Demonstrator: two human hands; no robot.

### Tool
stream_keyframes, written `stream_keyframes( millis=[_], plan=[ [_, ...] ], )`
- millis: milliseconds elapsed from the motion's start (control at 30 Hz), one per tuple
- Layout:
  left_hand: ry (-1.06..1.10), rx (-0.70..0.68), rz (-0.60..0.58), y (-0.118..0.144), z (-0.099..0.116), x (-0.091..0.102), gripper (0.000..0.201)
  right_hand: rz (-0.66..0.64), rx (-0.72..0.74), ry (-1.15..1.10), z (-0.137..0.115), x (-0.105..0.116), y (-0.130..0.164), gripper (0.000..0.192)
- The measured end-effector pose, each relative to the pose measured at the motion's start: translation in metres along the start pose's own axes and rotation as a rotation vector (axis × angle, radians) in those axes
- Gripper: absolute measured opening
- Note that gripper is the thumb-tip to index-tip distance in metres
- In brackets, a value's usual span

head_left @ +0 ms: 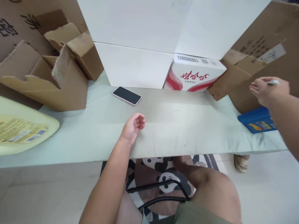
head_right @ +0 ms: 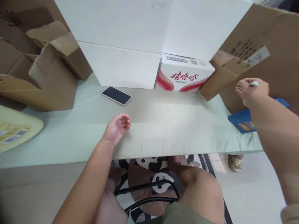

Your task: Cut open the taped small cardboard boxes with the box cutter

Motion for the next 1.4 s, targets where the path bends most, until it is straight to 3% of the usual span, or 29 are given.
stream_keyframes(
  millis=[67, 167, 333, 500, 567, 667, 733, 767, 867, 1000, 1133, 1200, 1300, 1400],
  plan=[
    [0.0, -0.008, 0.015, -0.002, 0.002, 0.004, 0.024, -0.036, -0.081, 0.093, 0.004, -0.021, 0.008, 0.039],
    [0.035, -0.011, 0.039, -0.003, 0.007, 0.01, 0.026, -0.135, -0.088, 0.288, -0.004, -0.03, 0.048, 0.034],
    [0.17, 0.017, 0.044, 0.01, 0.019, 0.021, 0.026, -0.613, -0.033, 0.488, -0.027, -0.06, 0.165, 0.035],
    [0.315, -0.008, 0.048, 0.025, 0.037, 0.044, 0.022, -0.952, 0.248, 0.341, -0.083, -0.12, 0.311, 0.02],
    [0.363, -0.023, 0.079, 0.026, 0.044, 0.061, 0.02, -1.075, 0.36, 0.25, -0.104, -0.145, 0.384, 0.023],
    [0.387, -0.073, 0.16, 0.024, 0.054, 0.095, 0.021, -1.304, 0.676, 0.07, -0.142, -0.174, 0.51, 0.019],
    [0.386, -0.127, 0.196, 0.023, 0.061, 0.115, 0.019, -1.377, 0.804, 0.02, -0.162, -0.188, 0.578, 0.014],
    [0.387, -0.159, 0.204, 0.022, 0.064, 0.124, 0.018, -1.384, 0.843, 0.004, -0.172, -0.195, 0.605, 0.023],
    [0.384, -0.219, 0.219, 0.021, 0.073, 0.143, 0.018, -1.382, 0.945, 0.15, -0.194, -0.215, 0.656, 0.036],
    [0.365, -0.236, 0.249, 0.019, 0.08, 0.156, 0.021, -1.358, 1.038, 0.441, -0.2, -0.232, 0.67, 0.032],
    [0.385, -0.388, 0.367, 0.027, 0.094, 0.17, 0.02, -1.378, 1.054, 0.391, -0.19, -0.221, 0.649, 0.03],
    [0.434, -0.582, 0.559, 0.043, 0.103, 0.189, 0.024, -1.368, 1.033, 0.359, -0.175, -0.204, 0.624, 0.029],
    [0.497, -0.88, 0.835, 0.075, 0.109, 0.211, 0.031, -1.299, 0.8, 0.134, -0.154, -0.162, 0.562, 0.028],
    [0.484, -0.958, 0.914, 0.079, 0.105, 0.214, 0.027, -1.217, 0.765, 0.1, -0.124, -0.104, 0.493, 0.032]
  ],
)
Point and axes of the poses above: each hand's wrist, its own y-axis away from the middle knuckle, its own x-axis out of the back of the hand, z = x × y, the point moved 10 cm from there along -y, towards the middle knuckle, and after that the axes turned 15 degrees about z, right-handed, at the moved point
